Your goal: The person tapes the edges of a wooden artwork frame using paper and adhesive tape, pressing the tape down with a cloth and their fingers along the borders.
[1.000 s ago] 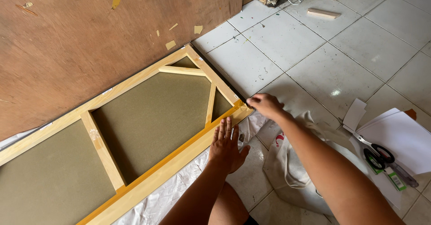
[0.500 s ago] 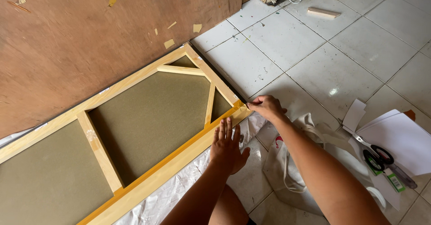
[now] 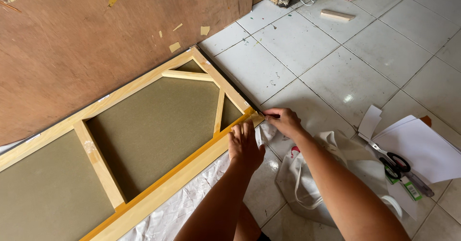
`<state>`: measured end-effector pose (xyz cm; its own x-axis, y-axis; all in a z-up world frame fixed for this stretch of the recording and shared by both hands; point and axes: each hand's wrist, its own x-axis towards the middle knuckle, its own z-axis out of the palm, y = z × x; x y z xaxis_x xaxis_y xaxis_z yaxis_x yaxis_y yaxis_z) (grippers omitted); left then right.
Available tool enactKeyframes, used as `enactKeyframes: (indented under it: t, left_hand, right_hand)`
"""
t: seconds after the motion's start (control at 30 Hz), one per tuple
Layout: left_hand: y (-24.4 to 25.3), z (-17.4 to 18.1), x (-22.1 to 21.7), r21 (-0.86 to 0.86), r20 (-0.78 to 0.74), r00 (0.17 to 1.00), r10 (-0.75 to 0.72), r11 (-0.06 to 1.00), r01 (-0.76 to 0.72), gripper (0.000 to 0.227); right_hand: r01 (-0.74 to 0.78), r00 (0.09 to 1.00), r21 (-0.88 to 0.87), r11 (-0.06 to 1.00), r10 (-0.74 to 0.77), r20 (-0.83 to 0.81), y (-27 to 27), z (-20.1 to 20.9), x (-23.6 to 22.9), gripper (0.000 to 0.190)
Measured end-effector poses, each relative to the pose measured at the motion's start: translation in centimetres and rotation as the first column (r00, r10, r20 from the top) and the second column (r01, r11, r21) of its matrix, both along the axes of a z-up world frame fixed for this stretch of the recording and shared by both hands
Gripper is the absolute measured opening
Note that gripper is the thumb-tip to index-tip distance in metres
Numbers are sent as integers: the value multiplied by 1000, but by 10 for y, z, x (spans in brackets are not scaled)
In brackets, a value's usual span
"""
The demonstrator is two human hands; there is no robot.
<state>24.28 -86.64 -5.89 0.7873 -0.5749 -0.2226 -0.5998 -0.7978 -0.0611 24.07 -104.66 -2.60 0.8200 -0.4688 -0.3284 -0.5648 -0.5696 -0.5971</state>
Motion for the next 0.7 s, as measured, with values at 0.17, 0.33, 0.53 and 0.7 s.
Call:
enactKeyframes:
  t: [0.17,0.33,0.53,0.7]
  left_hand:
    - [2,4,-6,-16,-9,1000,7,1000,-7,104]
    - [4,6,-1,-17,-26,999,19,1000,-20,103]
    - [6,9,-5,-32,-45,999,28,999,-29,102]
    - [10,10,-7,-20,-40,999,22,1000,-23,106]
  right_hand:
    - [42,999,54,998,-43,20,-7,-30,3,47]
    - [112,991,109,988,-120,66,4,-6,-2,35]
    - [170,967,297,939,-217,131,32,19,7,51]
    - [302,953,-16,953,-302,27,36,-4,22,43]
